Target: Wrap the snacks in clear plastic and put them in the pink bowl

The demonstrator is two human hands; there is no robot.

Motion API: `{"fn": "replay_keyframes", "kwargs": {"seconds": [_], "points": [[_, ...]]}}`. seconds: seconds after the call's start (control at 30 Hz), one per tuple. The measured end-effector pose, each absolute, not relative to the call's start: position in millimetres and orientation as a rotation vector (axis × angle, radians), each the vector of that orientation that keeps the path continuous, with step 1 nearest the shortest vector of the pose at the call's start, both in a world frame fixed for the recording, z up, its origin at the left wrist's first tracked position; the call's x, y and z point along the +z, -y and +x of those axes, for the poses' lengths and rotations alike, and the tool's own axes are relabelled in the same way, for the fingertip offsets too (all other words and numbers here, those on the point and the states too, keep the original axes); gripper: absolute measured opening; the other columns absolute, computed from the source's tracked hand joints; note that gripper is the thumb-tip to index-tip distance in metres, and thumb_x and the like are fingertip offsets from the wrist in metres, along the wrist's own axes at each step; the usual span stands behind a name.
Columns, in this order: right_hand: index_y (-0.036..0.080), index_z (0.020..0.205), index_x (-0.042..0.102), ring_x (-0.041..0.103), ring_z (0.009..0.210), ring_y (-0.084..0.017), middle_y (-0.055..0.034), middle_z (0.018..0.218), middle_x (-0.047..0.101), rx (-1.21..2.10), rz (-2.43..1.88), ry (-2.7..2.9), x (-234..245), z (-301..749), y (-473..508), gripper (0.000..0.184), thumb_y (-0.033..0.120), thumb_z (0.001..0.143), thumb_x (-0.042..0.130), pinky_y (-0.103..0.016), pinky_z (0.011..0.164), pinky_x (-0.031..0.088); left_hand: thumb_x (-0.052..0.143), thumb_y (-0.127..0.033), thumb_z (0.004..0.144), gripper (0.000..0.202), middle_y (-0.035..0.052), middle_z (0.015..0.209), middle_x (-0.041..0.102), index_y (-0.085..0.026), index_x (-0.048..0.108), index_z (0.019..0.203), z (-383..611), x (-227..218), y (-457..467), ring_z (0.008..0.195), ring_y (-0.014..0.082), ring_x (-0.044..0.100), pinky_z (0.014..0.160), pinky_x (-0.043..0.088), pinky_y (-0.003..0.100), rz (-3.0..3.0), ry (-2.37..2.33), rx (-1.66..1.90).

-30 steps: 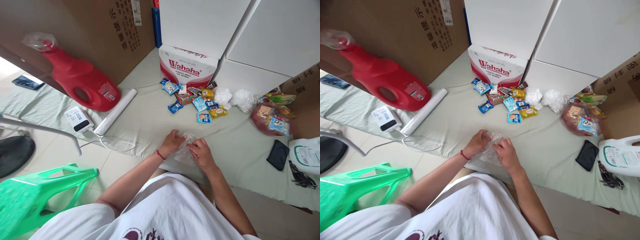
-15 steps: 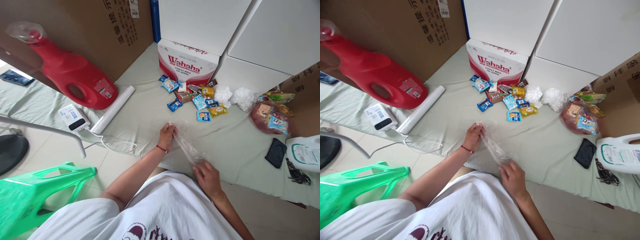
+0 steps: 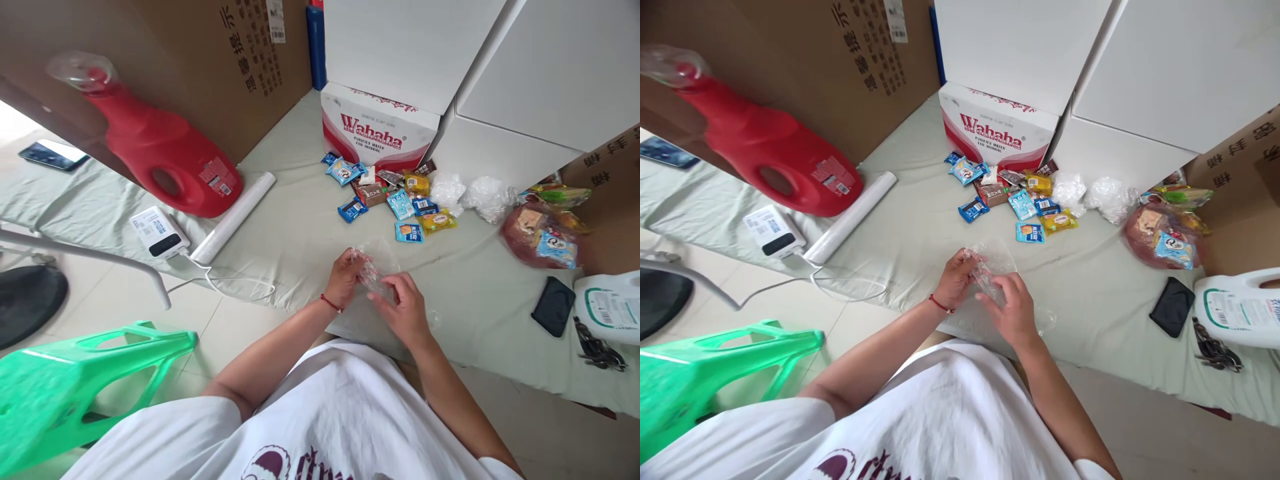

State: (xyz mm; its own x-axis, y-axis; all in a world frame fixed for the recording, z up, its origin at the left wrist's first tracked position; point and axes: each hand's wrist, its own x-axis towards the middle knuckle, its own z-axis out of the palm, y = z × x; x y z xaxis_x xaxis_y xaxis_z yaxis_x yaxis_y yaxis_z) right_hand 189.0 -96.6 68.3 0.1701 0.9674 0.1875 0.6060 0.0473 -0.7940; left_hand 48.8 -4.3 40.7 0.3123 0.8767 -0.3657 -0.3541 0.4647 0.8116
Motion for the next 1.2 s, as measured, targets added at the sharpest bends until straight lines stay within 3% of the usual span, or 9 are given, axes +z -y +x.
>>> {"fn": "replay_keyframes", "kwargs": {"seconds": [0.1,0.3,0.43,0.53,0.73,0.97,1.2], "points": [[0.025,0.095,0.070,0.062,0.086,-0.020,-0.0058,0.097,0.069,0.545,-1.631,1.566,52,178,85,0.017,0.040,0.095,0.065,-0.033,0.079,0.050,0.085,-0.055,0.068,0.049,0.0024,0.100,0.072,-0.021,0.055,0.088,48,42,9,0.067,0.0117,0.066,0.058,0.048,0.024,0.653,-0.886,0.909],[0.024,0.090,0.071,0.056,0.068,-0.015,-0.0016,0.084,0.067,0.613,-1.652,1.379,41,180,82,0.014,0.035,0.095,0.064,-0.029,0.068,0.046,0.091,-0.045,0.065,0.049,0.0049,0.117,0.069,-0.019,0.058,0.090,45,37,14,0.089,0.0165,0.071,0.077,0.054,0.029,0.574,-0.753,0.913],[0.023,0.088,0.072,0.053,0.066,-0.013,-0.0006,0.081,0.065,0.653,-1.659,1.299,41,177,85,0.014,0.036,0.093,0.067,-0.028,0.066,0.045,0.093,-0.038,0.062,0.040,0.0065,0.107,0.072,-0.016,0.068,0.084,47,30,17,0.094,0.0177,0.068,0.080,0.053,0.029,0.556,-0.775,0.883],[0.022,0.089,0.073,0.053,0.066,-0.013,-0.0001,0.079,0.066,0.799,-1.610,1.177,39,177,85,0.020,0.042,0.091,0.069,-0.027,0.065,0.044,0.093,-0.040,0.061,0.041,0.0071,0.096,0.074,-0.014,0.077,0.088,46,25,17,0.091,0.0178,0.067,0.083,0.053,0.032,0.584,-0.802,0.857],[0.020,0.091,0.077,0.048,0.059,-0.010,0.0014,0.071,0.063,1.086,-1.403,0.734,39,181,81,0.032,0.049,0.080,0.080,-0.025,0.058,0.040,0.091,-0.051,0.066,0.046,0.0100,0.101,0.077,-0.015,0.080,0.093,42,25,16,0.100,0.0217,0.068,0.085,0.054,0.032,0.602,-0.751,0.807],[0.018,0.089,0.076,0.049,0.056,-0.008,-0.0020,0.077,0.070,1.097,-1.353,0.566,43,180,81,0.037,0.048,0.071,0.088,-0.024,0.054,0.041,0.092,-0.049,0.066,0.044,0.0023,0.093,0.070,-0.017,0.066,0.083,43,30,22,0.094,0.0173,0.067,0.078,0.052,0.029,0.609,-0.812,0.885],[0.019,0.092,0.076,0.050,0.058,-0.011,0.0015,0.070,0.066,1.034,-1.415,0.697,39,176,83,0.029,0.045,0.079,0.082,-0.026,0.059,0.041,0.094,-0.039,0.062,0.037,0.0022,0.084,0.073,-0.016,0.076,0.083,50,30,26,0.083,0.0157,0.065,0.085,0.051,0.032,0.775,-0.853,0.850]]}}
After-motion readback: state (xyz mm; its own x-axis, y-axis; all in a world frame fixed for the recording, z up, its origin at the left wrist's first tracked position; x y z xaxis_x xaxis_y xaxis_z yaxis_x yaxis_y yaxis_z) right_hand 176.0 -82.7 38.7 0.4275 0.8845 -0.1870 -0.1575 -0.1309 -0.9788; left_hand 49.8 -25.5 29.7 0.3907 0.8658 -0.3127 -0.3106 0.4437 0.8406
